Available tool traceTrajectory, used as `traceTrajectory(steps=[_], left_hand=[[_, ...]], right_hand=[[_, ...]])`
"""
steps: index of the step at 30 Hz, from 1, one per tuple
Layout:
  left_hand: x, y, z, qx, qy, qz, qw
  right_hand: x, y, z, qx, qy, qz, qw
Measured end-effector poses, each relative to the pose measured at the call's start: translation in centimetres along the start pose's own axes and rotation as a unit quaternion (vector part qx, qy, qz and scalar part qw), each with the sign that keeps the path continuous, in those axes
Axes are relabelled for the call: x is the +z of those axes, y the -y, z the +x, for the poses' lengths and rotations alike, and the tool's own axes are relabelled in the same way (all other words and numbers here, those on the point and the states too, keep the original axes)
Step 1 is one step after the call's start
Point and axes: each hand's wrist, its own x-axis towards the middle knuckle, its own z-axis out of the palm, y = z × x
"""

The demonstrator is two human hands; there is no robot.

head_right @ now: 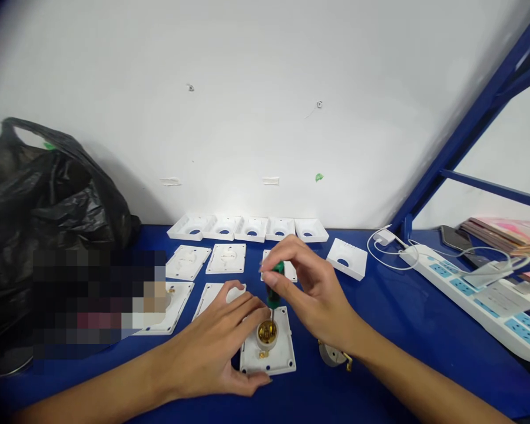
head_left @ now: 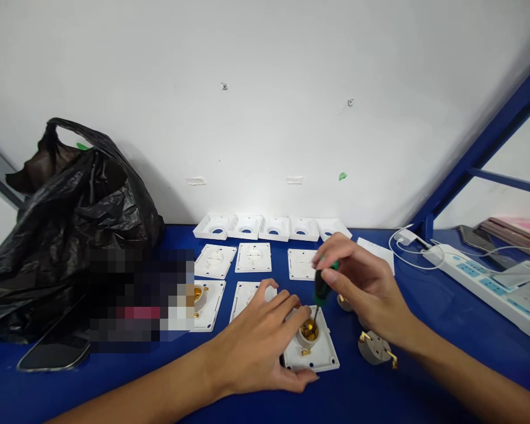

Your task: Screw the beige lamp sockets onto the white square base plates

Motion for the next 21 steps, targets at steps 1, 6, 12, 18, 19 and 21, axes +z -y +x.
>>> traceTrajectory(steps=[1,6,12,18,19,21], left_hand=[[0.0,-0.1,0.0,0.000,-0.003,0.001,1.000],[0.1,-0.1,-0.1,0.001,0.002,-0.002,1.000],[0.2,0.3,0.0,0.009,0.003,0.000,1.000],[0.2,0.3,0.0,0.012,0.005,-0.009,1.000],[0.2,0.4,0.0,0.010,0.005,-0.014,1.000],[0.2,0.4,0.0,0.008,0.007,-0.022,1.000]], right_hand=[[0.4,0.0,0.1,0.012,0.005,0.001,1.000],[1.5,-1.2,-0.9,-0.067,-0.094,-0.058,0.992],[1.0,-2.0,-2.9,-0.096,-0.128,-0.115,0.980],[0.9,-1.7,-3.4,-0.146,-0.100,-0.158,0.971],[0.8,-1.7,-3.4,-0.147,-0.084,-0.150,0.974],[0.6,-1.8,-3.4,-0.164,-0.063,-0.135,0.975]])
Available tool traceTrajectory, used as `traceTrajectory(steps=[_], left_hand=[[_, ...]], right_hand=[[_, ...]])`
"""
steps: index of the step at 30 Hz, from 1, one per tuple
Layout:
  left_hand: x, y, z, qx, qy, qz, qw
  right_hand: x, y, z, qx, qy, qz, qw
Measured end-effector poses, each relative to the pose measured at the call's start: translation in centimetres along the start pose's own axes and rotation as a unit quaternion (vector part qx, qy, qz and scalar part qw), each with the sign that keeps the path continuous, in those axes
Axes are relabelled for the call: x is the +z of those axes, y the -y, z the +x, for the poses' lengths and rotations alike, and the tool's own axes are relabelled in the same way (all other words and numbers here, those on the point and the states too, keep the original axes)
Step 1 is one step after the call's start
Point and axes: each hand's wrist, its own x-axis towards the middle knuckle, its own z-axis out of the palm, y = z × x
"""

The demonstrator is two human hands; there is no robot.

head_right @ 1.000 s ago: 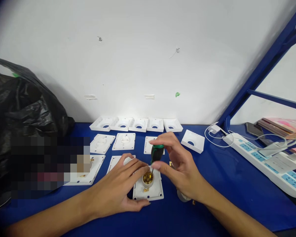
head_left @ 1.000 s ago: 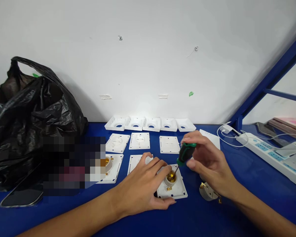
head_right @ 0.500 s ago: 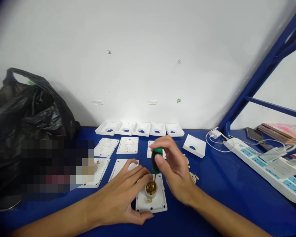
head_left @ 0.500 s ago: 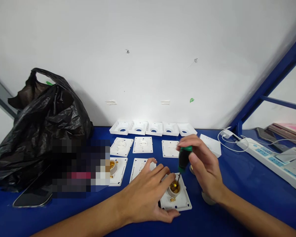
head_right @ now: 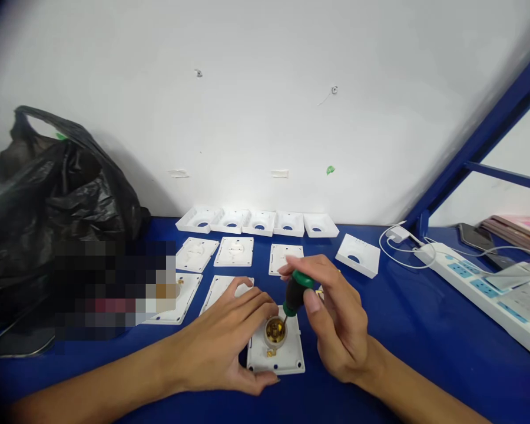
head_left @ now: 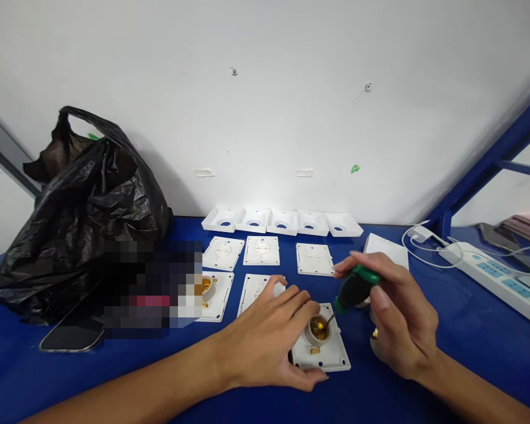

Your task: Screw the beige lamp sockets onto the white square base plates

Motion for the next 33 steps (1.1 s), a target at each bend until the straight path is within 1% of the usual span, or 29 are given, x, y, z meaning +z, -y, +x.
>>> traceTrajectory(steps=[3,7,11,14,19,23,28,33], left_hand=[[-0.02,0.00,0.02,-0.003,0.002,-0.007,1.000],[-0.05,-0.02,0.01,-0.003,-0.002,-0.013,1.000],[-0.13,-0.08,-0.02,-0.007,0.000,-0.007,1.000],[-0.19,-0.10,-0.02,-0.006,0.001,-0.007,1.000],[-0.23,-0.07,0.02,0.000,0.004,-0.008,1.000],[-0.24,-0.02,0.05,0.012,0.000,0.000,1.000],[-0.24,0.01,0.02,0.021,-0.002,0.005,1.000],[-0.19,-0.02,-0.09,0.022,-0.002,0.005,1.000]], right_hand=[[-0.34,-0.10,-0.01,-0.024,0.005,-0.029,0.999],[-0.54,-0.12,0.08,0.006,0.032,-0.017,0.999],[-0.50,-0.27,0.11,-0.006,0.025,-0.034,0.999],[-0.54,-0.29,0.13,0.001,0.039,-0.029,0.999],[-0.83,-0.20,0.39,-0.039,0.054,-0.038,0.997],[-0.84,-0.08,0.35,-0.063,0.025,-0.063,0.996],[-0.64,-0.01,-0.01,-0.067,-0.016,-0.061,0.996],[-0.42,0.31,0.07,-0.058,0.001,-0.065,0.996]])
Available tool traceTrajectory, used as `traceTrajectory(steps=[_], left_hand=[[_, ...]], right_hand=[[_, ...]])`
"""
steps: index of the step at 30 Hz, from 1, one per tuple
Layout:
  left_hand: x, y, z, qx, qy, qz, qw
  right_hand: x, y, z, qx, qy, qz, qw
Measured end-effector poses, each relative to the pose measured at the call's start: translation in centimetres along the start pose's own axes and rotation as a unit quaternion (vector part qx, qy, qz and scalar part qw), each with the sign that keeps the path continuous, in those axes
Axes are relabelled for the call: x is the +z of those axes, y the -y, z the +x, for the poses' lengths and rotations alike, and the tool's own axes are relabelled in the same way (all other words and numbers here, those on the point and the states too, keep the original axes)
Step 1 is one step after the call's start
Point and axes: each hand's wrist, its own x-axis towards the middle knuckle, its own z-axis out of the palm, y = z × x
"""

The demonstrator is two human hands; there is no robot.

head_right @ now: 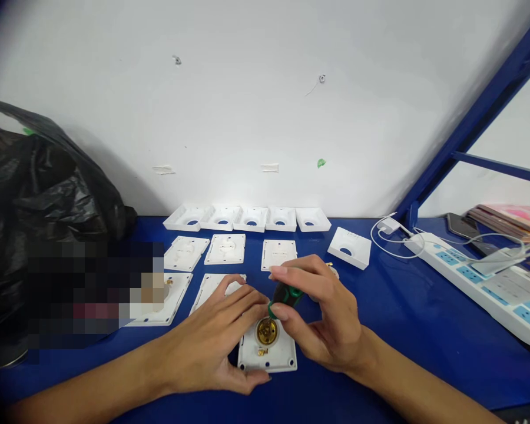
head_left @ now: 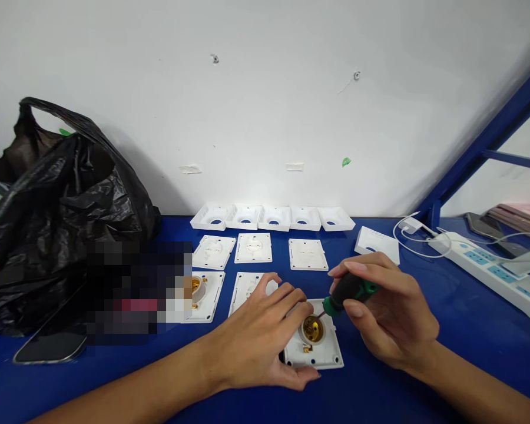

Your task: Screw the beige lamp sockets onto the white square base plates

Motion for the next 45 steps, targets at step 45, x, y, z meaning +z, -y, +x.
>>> traceTrajectory(steps=[45], left_hand=[[0.06,0.00,0.14,-0.004,0.010,-0.017,1.000]], right_hand=[[-0.06,0.34,0.57,0.045,0.102,0.075,0.991]])
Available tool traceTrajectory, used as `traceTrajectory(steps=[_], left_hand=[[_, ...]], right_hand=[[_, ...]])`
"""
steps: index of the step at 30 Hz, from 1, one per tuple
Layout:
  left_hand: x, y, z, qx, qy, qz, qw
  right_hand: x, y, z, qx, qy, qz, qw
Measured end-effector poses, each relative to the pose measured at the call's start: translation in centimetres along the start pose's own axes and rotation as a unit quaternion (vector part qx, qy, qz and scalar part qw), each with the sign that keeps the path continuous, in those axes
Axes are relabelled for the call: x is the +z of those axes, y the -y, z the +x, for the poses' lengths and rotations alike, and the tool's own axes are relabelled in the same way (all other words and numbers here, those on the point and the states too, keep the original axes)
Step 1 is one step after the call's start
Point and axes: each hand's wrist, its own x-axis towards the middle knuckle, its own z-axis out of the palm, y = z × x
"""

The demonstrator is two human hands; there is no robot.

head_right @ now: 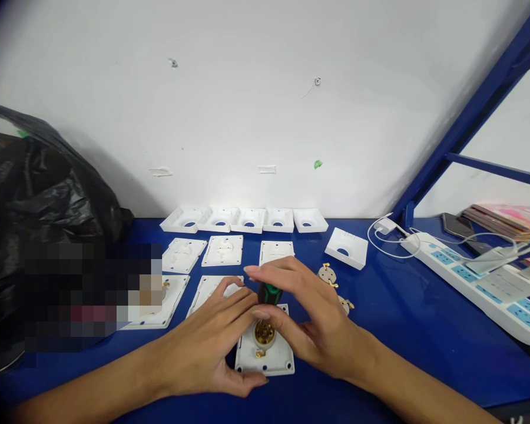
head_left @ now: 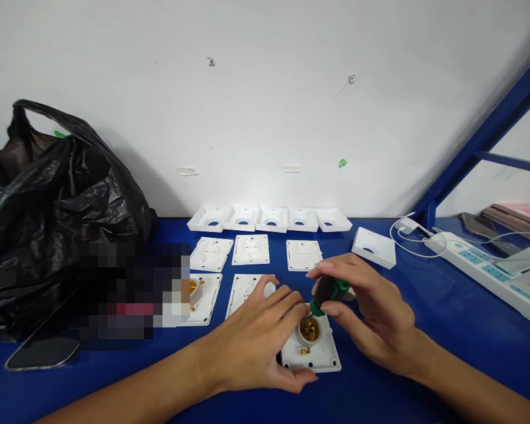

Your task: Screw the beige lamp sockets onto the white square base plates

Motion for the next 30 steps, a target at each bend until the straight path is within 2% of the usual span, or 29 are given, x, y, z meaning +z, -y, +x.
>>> traceTrajectory(steps=[2,7,14,16,19,24,28,30], left_hand=[[0.01,0.02,0.00,-0.004,0.008,0.001,1.000],[-0.13,-0.08,0.02,-0.008,0.014,-0.003,1.000],[-0.40,-0.21,0.04,-0.014,0.025,-0.011,1.000],[-0.35,-0.13,0.04,-0.015,0.024,-0.017,0.999],[-0.33,-0.07,0.06,-0.015,0.024,-0.017,0.999],[-0.44,-0.17,0.17,-0.014,0.036,-0.005,0.999],[-0.29,-0.19,0.12,-0.012,0.023,-0.006,1.000],[-0.24,-0.18,0.08,-0.009,0.023,-0.006,1.000]], right_hand=[[-0.07,0.05,0.10,0.022,0.014,0.013,1.000],[-0.05,0.07,0.24,0.050,-0.029,0.028,0.998],[-0.75,0.85,0.97,0.093,0.083,0.090,0.988],[-0.75,0.90,0.85,0.092,0.074,0.075,0.990],[-0.62,0.83,0.62,0.078,0.020,0.067,0.995],[-0.40,0.51,0.59,0.151,0.052,0.152,0.975],[-0.36,0.17,0.67,0.113,-0.044,0.099,0.988],[-0.55,0.25,0.82,0.141,0.005,0.121,0.983]])
